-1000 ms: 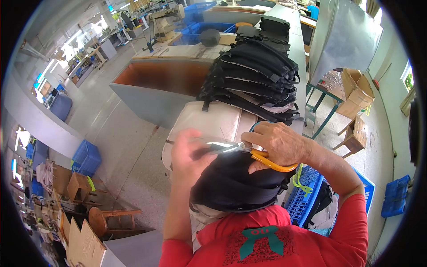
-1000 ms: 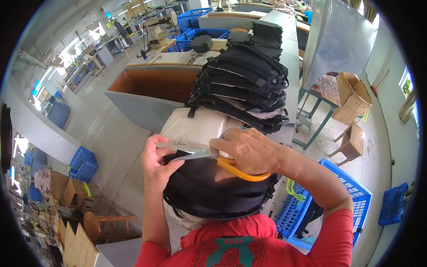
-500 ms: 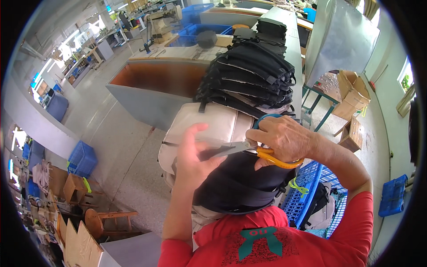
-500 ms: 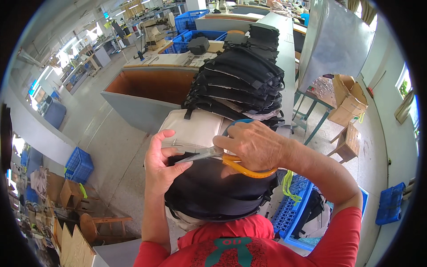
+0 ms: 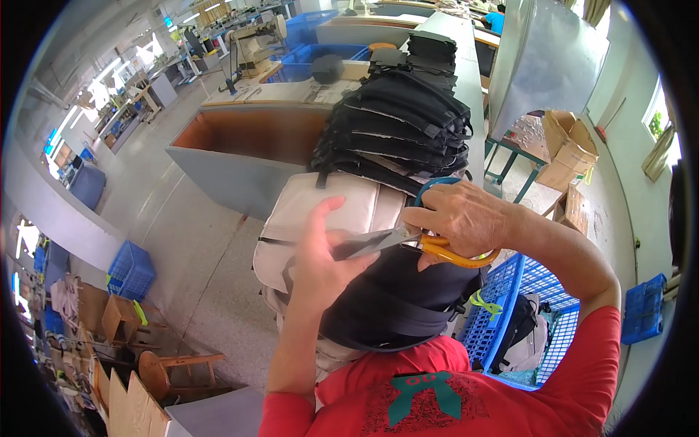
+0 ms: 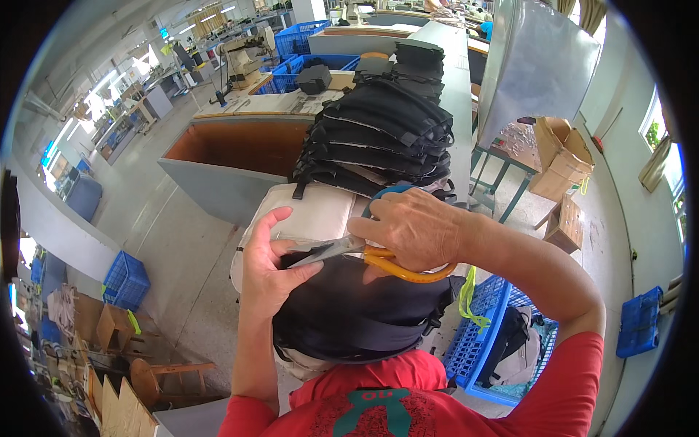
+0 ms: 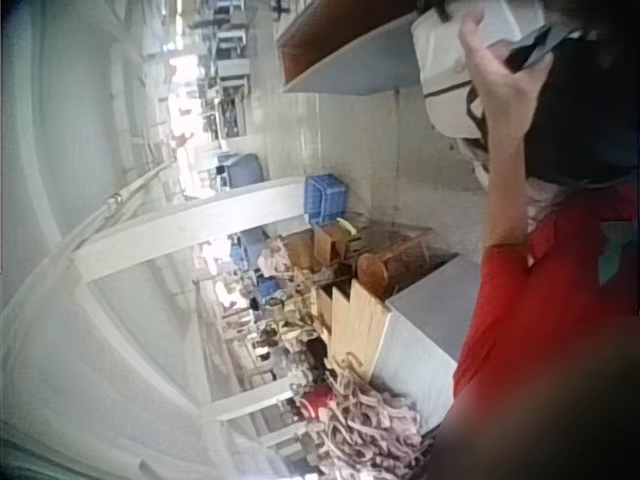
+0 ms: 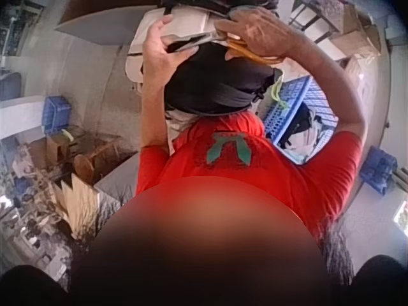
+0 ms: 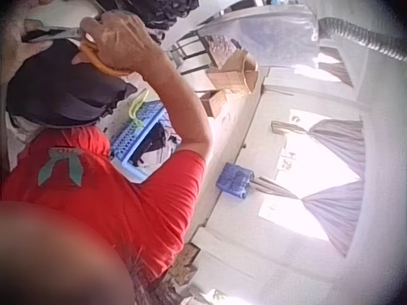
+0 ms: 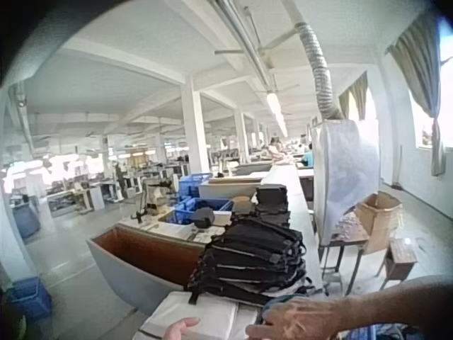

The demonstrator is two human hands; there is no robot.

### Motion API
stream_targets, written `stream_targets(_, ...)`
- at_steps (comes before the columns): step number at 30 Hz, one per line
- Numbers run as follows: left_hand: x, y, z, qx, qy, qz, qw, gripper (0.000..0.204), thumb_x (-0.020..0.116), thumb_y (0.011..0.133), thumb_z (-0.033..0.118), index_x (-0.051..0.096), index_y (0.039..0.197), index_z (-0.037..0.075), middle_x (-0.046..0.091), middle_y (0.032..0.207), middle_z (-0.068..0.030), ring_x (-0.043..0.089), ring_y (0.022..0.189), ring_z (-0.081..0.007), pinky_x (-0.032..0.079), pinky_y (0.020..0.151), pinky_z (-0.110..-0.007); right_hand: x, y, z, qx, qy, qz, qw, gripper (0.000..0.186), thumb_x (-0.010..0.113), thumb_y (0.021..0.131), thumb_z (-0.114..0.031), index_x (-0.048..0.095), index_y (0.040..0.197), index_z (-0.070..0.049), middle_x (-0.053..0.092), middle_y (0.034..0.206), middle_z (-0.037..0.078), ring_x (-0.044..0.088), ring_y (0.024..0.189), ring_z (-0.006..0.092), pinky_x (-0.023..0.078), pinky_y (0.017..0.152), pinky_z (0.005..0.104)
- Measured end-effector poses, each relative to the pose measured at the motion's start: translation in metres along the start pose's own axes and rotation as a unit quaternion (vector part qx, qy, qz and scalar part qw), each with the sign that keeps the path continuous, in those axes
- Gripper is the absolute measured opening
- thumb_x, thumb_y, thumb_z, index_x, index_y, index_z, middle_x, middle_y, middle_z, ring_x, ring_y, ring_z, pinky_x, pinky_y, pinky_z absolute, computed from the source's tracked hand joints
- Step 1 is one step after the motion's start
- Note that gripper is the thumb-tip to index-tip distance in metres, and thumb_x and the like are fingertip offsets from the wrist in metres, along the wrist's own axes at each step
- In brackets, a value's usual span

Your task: Trimming excess material from backpack components using scissors at a production workbench.

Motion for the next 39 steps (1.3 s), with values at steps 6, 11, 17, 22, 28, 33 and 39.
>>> stream_targets(6, 0.005, 0.005, 0.0, -0.003, -0.005, -0.008, 1.0, 0.073, 0.072, 0.063, -0.004, 0.034, 0.125, -0.002, 0.063, 0.088, -0.0136, 0.06, 0.083, -0.0154, 0.047, 0.074, -0.024, 0.003, -0.007, 0.007, 0.008, -0.051, -0.044, 0.998, 0.04, 0.064, 0.077, -0.042, 0.049, 0.082, -0.006, 0.048, 0.055, 0.008, 0.057, 0.054, 0.0259, 0.045, 0.047, 0.0357)
stream_targets(11, 0.004, 0.004, 0.005, 0.02, 0.006, 0.006, 1.0, 0.07, 0.072, 0.064, -0.002, 0.037, 0.124, -0.003, 0.064, 0.083, -0.0121, 0.06, 0.079, -0.0138, 0.047, 0.072, -0.023, 0.0, -0.013, 0.012, 0.038, -0.039, -0.028, 0.998, 0.04, 0.065, 0.078, -0.042, 0.05, 0.084, -0.005, 0.049, 0.053, 0.009, 0.056, 0.053, 0.0278, 0.046, 0.049, 0.0359)
stream_targets(17, -0.019, 0.004, 0.0, 0.039, 0.122, 0.024, 0.991, 0.026, 0.067, 0.074, 0.011, 0.063, 0.097, 0.0, 0.064, 0.079, -0.0066, 0.06, 0.074, -0.0135, 0.047, 0.071, -0.026, 0.051, -0.096, 0.091, 0.343, 0.387, 0.075, 0.853, 0.049, 0.072, 0.075, -0.026, 0.049, 0.112, -0.003, 0.056, 0.07, 0.005, 0.057, 0.068, 0.0119, 0.045, 0.062, 0.026)
stream_targets(22, -0.065, -0.018, -0.002, 0.079, 0.096, 0.149, 0.981, 0.008, 0.065, 0.074, 0.005, 0.066, 0.079, -0.002, 0.063, 0.069, -0.0014, 0.054, 0.065, -0.0061, 0.042, 0.06, -0.02, 0.131, -0.167, 0.083, 0.385, 0.341, 0.061, 0.855, 0.054, 0.074, 0.07, -0.025, 0.049, 0.114, -0.005, 0.056, 0.091, 0.005, 0.053, 0.084, 0.0131, 0.043, 0.073, 0.0269)
stream_targets(28, -0.114, -0.057, 0.05, 0.183, 0.011, 0.303, 0.935, 0.008, 0.063, 0.076, 0.003, 0.065, 0.083, 0.0, 0.061, 0.078, -0.0021, 0.053, 0.071, -0.0088, 0.041, 0.065, -0.023, 0.173, -0.193, 0.085, 0.444, 0.556, 0.196, 0.675, 0.054, 0.072, 0.073, -0.024, 0.047, 0.118, -0.005, 0.055, 0.091, 0.002, 0.052, 0.08, 0.0095, 0.042, 0.071, 0.0246)
stream_targets(33, -0.164, -0.085, 0.047, 0.182, -0.075, 0.473, 0.859, 0.018, 0.062, 0.082, 0.014, 0.062, 0.094, 0.0, 0.06, 0.091, -0.0069, 0.056, 0.083, -0.0155, 0.045, 0.08, -0.03, 0.099, -0.136, 0.102, 0.317, 0.553, 0.357, 0.683, 0.052, 0.065, 0.08, -0.033, 0.046, 0.12, -0.005, 0.052, 0.088, -0.001, 0.049, 0.083, 0.0074, 0.038, 0.072, 0.0208)
stream_targets(39, -0.188, -0.181, -0.089, -0.039, -0.007, 0.625, 0.78, 0.033, 0.056, 0.087, 0.025, 0.057, 0.1, -0.005, 0.058, 0.096, -0.0117, 0.055, 0.084, -0.0195, 0.047, 0.076, -0.031, 0.08, -0.128, 0.124, 0.393, 0.47, 0.372, 0.697, 0.039, 0.062, 0.084, -0.021, 0.045, 0.114, -0.003, 0.06, 0.084, 0.004, 0.059, 0.075, 0.0098, 0.048, 0.067, 0.0229)
Point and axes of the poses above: each hand's wrist, its own y-axis towards the middle knuckle, its own x-axis out of the palm, z = x × y, the point moved 10 cm from there along y, towards the middle knuckle
